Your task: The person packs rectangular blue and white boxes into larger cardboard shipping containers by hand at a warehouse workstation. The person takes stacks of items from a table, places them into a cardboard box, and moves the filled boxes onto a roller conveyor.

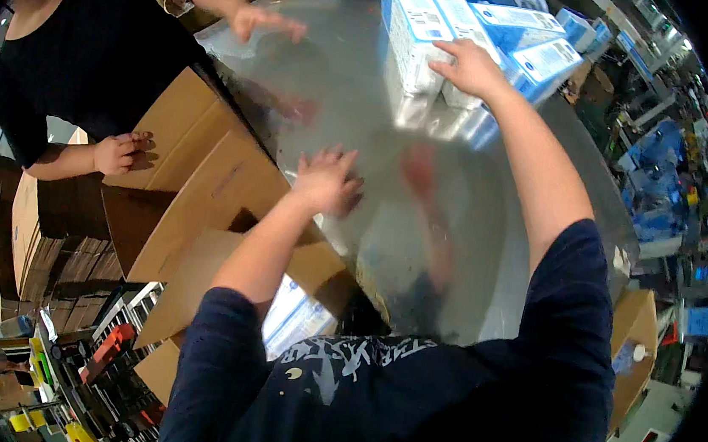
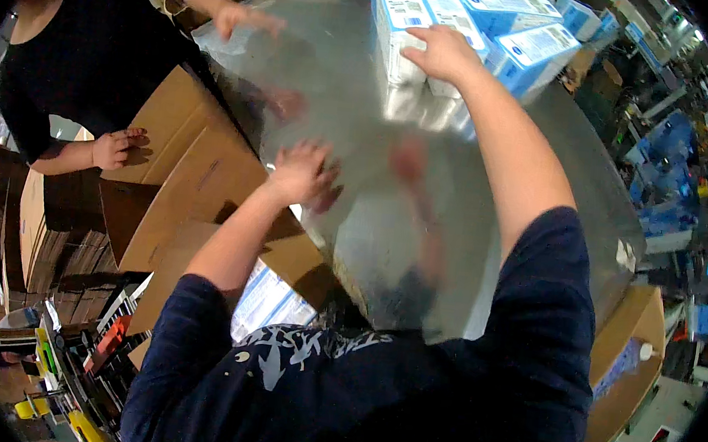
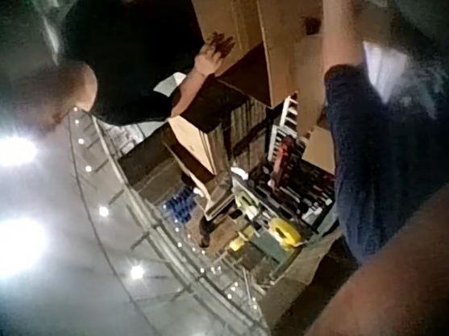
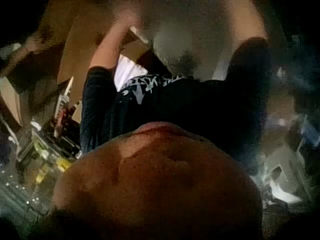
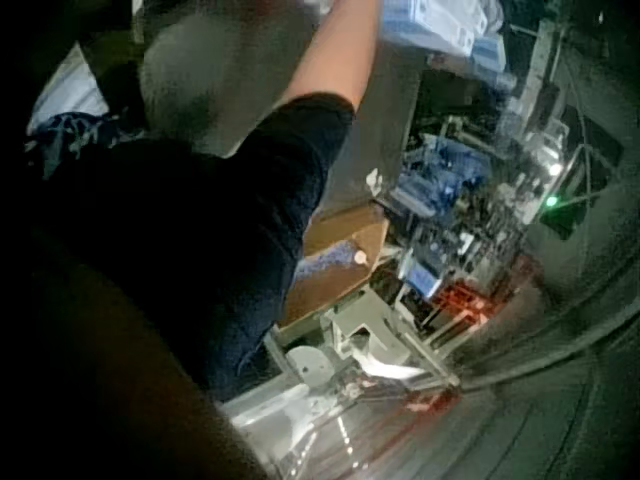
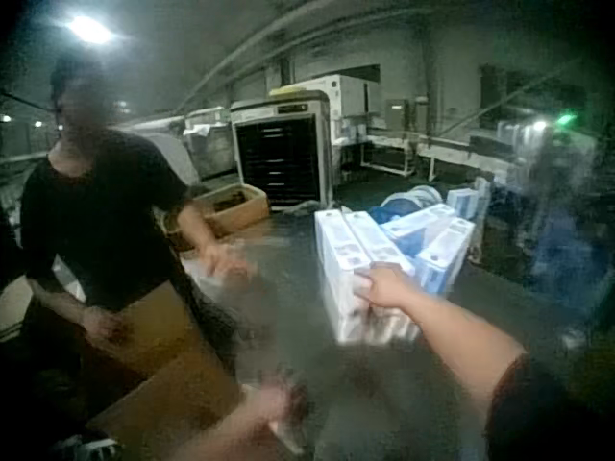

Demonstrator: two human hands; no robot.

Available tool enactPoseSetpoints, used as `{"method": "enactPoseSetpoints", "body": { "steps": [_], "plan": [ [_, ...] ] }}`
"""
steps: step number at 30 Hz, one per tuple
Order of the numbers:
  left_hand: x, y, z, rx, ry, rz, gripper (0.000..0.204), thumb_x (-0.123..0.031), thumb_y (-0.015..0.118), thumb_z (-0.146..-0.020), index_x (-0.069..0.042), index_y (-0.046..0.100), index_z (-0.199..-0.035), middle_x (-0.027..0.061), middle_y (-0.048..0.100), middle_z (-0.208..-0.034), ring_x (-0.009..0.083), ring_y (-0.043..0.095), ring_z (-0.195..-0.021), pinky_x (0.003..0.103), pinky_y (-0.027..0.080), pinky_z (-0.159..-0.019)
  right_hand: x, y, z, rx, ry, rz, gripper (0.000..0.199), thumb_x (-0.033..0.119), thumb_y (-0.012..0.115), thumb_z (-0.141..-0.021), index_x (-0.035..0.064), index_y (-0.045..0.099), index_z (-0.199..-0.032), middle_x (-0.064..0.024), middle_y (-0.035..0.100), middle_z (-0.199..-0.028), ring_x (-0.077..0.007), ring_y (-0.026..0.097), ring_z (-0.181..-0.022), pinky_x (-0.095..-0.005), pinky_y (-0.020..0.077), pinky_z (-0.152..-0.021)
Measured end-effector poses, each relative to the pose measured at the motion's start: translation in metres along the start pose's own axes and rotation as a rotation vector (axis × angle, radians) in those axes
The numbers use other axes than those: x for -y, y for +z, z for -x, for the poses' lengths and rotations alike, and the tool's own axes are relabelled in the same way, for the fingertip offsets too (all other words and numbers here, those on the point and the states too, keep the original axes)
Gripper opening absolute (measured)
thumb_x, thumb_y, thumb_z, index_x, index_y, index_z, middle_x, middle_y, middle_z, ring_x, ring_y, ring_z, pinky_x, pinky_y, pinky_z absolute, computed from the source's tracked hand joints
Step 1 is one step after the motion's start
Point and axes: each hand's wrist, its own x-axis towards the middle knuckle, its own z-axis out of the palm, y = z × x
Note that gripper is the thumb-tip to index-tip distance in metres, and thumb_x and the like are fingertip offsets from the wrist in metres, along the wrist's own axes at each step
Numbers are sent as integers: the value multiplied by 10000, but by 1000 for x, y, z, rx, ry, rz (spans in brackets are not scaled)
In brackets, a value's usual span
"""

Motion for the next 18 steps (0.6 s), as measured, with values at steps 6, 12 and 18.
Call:
{"method": "enactPoseSetpoints", "body": {
  "steps": [6, 12, 18],
  "plan": [
    [-14, 28, -32, 71, -94, -145, 690, -478, 521, -774, -189, 290, -1356, 137, 215, -1413, 363, 147, -1309, 655, 121, -968, -36, 64, -119, 216, 151, 27, 726, 557, 570, -696, 239, 368, -1317, -170, 419, -1285, -345, 360, -1209, -480, 317, -972],
    [-9, 34, -35, 71, -87, -189, 691, -505, 507, -765, -194, 311, -1350, 130, 189, -1432, 353, 128, -1322, 641, 133, -973, 8, 3, -85, 427, 424, -74, 865, 637, 533, -691, 252, 213, -1396, -97, 132, -1466, -378, 93, -1332, -713, 84, -948],
    [-9, 24, -33, 75, -123, -144, 660, -486, 508, -797, -211, 292, -1356, 116, 178, -1437, 338, 118, -1329, 640, 121, -983, 28, 2, -22, 341, 257, 83, 780, 410, 605, -634, 304, 306, -1346, -106, 323, -1359, -342, 320, -1240, -571, 326, -937]
  ]
}}
